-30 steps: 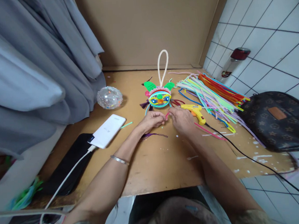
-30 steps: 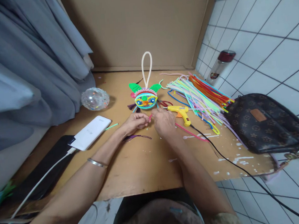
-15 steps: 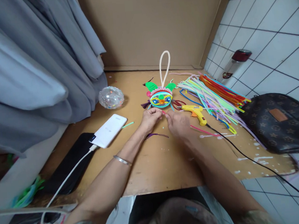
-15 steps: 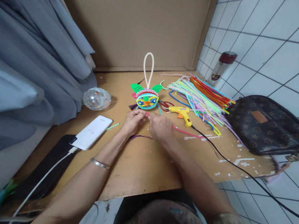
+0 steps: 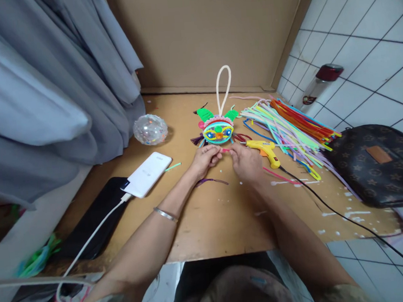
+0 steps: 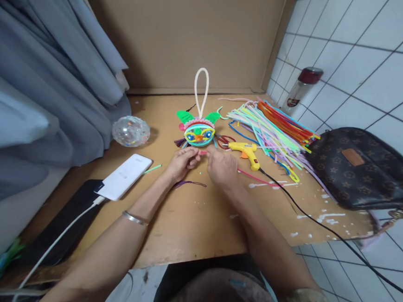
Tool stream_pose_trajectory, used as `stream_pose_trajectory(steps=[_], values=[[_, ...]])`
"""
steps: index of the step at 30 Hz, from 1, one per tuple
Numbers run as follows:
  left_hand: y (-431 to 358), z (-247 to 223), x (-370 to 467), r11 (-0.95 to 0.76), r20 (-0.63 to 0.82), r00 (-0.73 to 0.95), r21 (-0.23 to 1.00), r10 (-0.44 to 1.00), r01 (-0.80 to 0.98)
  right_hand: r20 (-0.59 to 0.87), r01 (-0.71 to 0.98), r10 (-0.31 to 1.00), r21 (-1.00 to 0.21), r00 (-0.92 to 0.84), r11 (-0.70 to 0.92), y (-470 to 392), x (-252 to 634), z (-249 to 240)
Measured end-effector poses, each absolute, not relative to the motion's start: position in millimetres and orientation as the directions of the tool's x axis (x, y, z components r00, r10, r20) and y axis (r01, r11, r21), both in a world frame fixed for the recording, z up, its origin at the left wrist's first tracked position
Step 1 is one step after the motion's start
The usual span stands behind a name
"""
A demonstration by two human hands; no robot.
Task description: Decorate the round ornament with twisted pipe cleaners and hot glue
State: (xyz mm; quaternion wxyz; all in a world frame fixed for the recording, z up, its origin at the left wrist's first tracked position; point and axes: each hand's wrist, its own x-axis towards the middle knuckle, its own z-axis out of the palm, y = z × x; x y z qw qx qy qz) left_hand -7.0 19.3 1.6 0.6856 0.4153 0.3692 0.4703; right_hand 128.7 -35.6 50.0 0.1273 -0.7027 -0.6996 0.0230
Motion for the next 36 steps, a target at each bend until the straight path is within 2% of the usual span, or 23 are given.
stream_pose_trajectory(steps=[7, 14, 18, 21, 26, 32, 34, 36], values=[[22, -2, -16, 0.177, -0.064, 0.433, 0.958, 0.899, -0.226, 0.157, 0.961, 0.986, -0.259, -0.06, 0.1, -30, 138, 49], [18, 0, -13, 0.118, -0.039, 0.446, 0.981, 0.894, -0.151, 0.127, 0.945, 0.99, -0.311, -0.063, 0.1, -28, 138, 49], [18, 0, -12, 0.091, -0.012, 0.362, 0.975, 0.932, -0.202, 0.144, 0.951, 0.989, -0.308, 0.018, 0.028, -28, 140, 49], [18, 2, -10, 0.061, 0.015, 0.245, 0.952, 0.969, -0.299, 0.171, 0.965, 0.985, -0.259, 0.019, 0.026, -30, 137, 49], [16, 5, -2, 0.053, -0.021, 0.091, 0.926, 0.996, -0.373, 0.159, 0.984, 0.987, -0.178, 0.005, 0.024, -41, 116, 45], [13, -3, 9, -0.018, -0.004, -0.06, 0.929, 0.998, -0.369, 0.118, 0.979, 0.993, -0.198, -0.013, 0.036, -50, 100, 37], [14, -3, 8, 0.002, -0.026, -0.06, 0.93, 0.998, -0.367, 0.109, 0.978, 0.994, -0.21, 0.018, 0.005, -49, 103, 39], [16, -2, 5, 0.077, -0.075, 0.019, 0.923, 0.997, -0.377, 0.122, 0.973, 0.991, -0.228, 0.055, -0.026, -47, 109, 42]])
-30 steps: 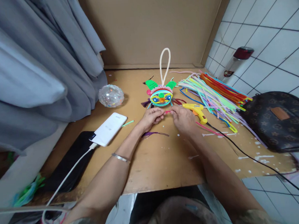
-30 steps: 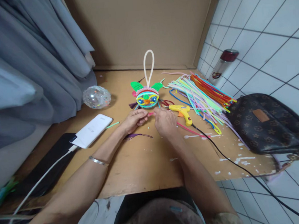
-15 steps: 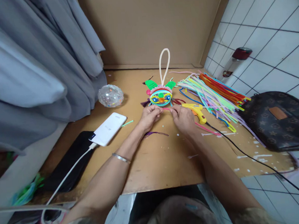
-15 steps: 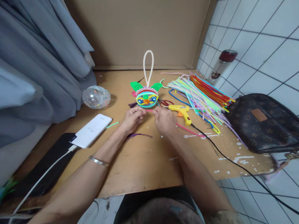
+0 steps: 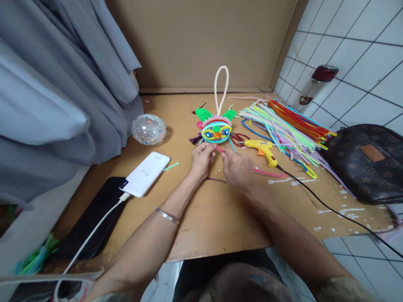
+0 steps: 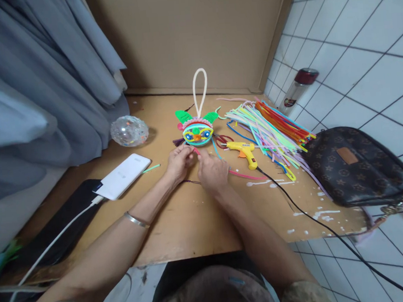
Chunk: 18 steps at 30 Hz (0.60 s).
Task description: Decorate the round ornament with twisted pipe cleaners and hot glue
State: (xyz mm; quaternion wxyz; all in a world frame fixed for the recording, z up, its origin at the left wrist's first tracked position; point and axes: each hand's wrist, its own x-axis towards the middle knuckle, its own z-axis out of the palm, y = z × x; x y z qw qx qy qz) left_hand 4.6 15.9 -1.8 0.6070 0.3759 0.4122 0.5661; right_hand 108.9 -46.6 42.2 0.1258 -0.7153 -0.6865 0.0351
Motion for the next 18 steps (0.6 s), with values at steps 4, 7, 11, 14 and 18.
stream_pose_trajectory(steps=[4, 7, 11, 14, 18], values=[[20, 2, -3, 0.177, -0.13, 0.15, 0.911, 0.98, -0.373, 0.198, 0.951, 0.979, -0.307, 0.037, 0.026, -39, 126, 47], [21, 1, -3, 0.144, -0.085, 0.178, 0.926, 0.98, -0.35, 0.228, 0.934, 0.974, -0.348, 0.004, 0.078, -33, 135, 46], [20, -5, -2, 0.078, -0.016, 0.2, 0.948, 0.98, -0.309, 0.271, 0.936, 0.962, -0.333, -0.021, 0.114, -31, 137, 43], [21, -9, -2, 0.047, 0.007, 0.198, 0.962, 0.98, -0.267, 0.292, 0.939, 0.956, -0.323, -0.018, 0.116, -30, 136, 39], [22, -12, -3, -0.016, 0.048, 0.183, 0.985, 0.982, -0.174, 0.308, 0.932, 0.951, -0.332, -0.041, 0.147, -25, 139, 32]])
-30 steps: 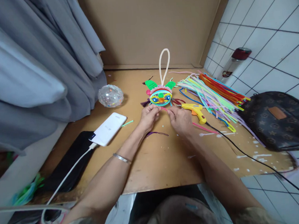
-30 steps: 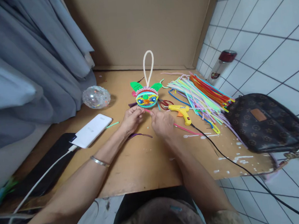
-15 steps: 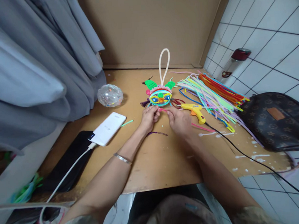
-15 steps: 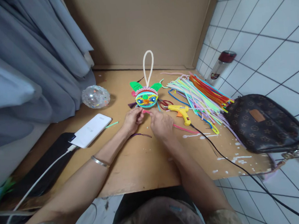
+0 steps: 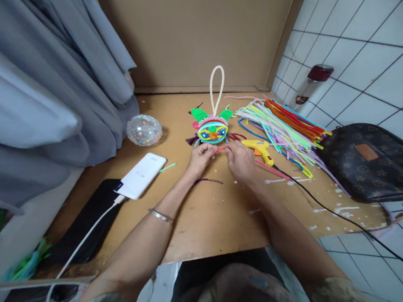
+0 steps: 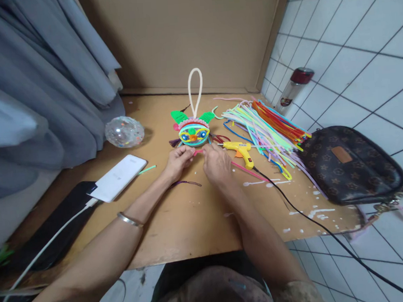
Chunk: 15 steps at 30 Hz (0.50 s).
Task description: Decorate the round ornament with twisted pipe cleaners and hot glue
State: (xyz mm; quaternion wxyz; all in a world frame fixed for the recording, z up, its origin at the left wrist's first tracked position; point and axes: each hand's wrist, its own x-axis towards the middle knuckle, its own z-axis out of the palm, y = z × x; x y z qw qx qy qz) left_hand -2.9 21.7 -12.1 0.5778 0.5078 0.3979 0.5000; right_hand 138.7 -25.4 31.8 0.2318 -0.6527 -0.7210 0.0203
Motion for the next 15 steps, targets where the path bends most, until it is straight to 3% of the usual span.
stream_pose_trajectory(steps=[7, 15], values=[[24, -16, 0, -0.183, 0.188, 0.063, 0.98, 0.98, -0.077, 0.313, 0.913, 0.926, -0.276, -0.212, 0.302, -23, 137, 25], [22, -19, 7, -0.166, 0.164, -0.049, 0.985, 0.985, -0.042, 0.296, 0.943, 0.941, -0.233, -0.163, 0.236, -24, 124, 14]])
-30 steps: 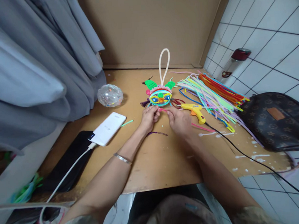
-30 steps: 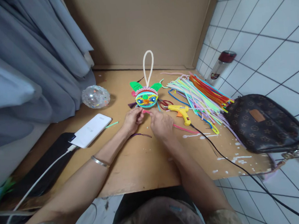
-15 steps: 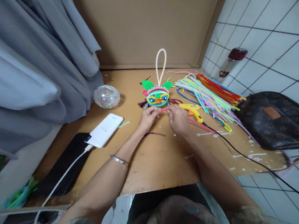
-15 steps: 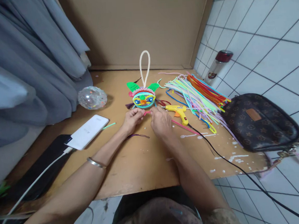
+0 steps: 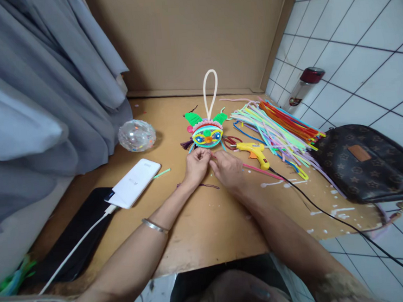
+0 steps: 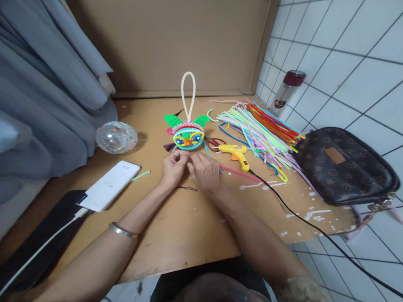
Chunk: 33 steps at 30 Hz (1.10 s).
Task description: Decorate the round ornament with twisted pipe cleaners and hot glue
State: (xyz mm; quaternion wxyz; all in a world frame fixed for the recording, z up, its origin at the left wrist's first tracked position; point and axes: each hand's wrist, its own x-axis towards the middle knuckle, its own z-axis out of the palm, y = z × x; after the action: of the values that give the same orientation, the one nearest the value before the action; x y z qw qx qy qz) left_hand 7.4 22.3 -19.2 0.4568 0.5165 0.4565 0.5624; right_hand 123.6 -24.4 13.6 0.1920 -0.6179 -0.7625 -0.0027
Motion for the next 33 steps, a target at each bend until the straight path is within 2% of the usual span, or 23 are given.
stream_pose_trajectory(steps=[5, 9, 13, 16, 19, 23, 25, 27, 33], values=[[17, -17, 9, -0.151, 0.15, -0.064, 0.988, 0.987, -0.013, 0.288, 0.944, 0.946, -0.245, -0.148, 0.222, -27, 119, 13], [21, -23, 9, -0.164, 0.163, -0.065, 0.986, 0.984, -0.007, 0.227, 0.952, 0.968, -0.257, -0.107, 0.165, -30, 113, 17], [26, -27, 7, -0.212, 0.213, -0.008, 0.976, 0.977, 0.042, 0.208, 0.969, 0.977, -0.225, -0.051, 0.098, -29, 121, 32], [26, -26, 6, -0.247, 0.24, 0.079, 0.963, 0.968, 0.105, 0.284, 0.985, 0.95, -0.147, 0.129, -0.09, -27, 146, 46], [25, -26, 7, -0.257, 0.24, 0.137, 0.958, 0.961, 0.124, 0.247, 0.943, 0.91, -0.06, 0.332, -0.328, -32, 177, 50], [26, -27, 8, -0.261, 0.24, 0.156, 0.956, 0.958, 0.136, 0.051, 0.91, 0.91, 0.025, 0.412, -0.414, -42, 205, 39], [26, -27, 9, -0.256, 0.233, 0.158, 0.956, 0.959, 0.141, 0.026, 0.907, 0.907, 0.019, 0.421, -0.422, -45, 210, 33], [26, -27, 9, -0.249, 0.226, 0.155, 0.958, 0.962, 0.144, 0.077, 0.91, 0.908, 0.01, 0.412, -0.413, -48, 211, 30], [26, -24, 9, -0.263, 0.237, 0.18, 0.955, 0.955, 0.139, 0.394, 0.925, 0.854, 0.024, 0.34, -0.38, -44, 210, 42]])
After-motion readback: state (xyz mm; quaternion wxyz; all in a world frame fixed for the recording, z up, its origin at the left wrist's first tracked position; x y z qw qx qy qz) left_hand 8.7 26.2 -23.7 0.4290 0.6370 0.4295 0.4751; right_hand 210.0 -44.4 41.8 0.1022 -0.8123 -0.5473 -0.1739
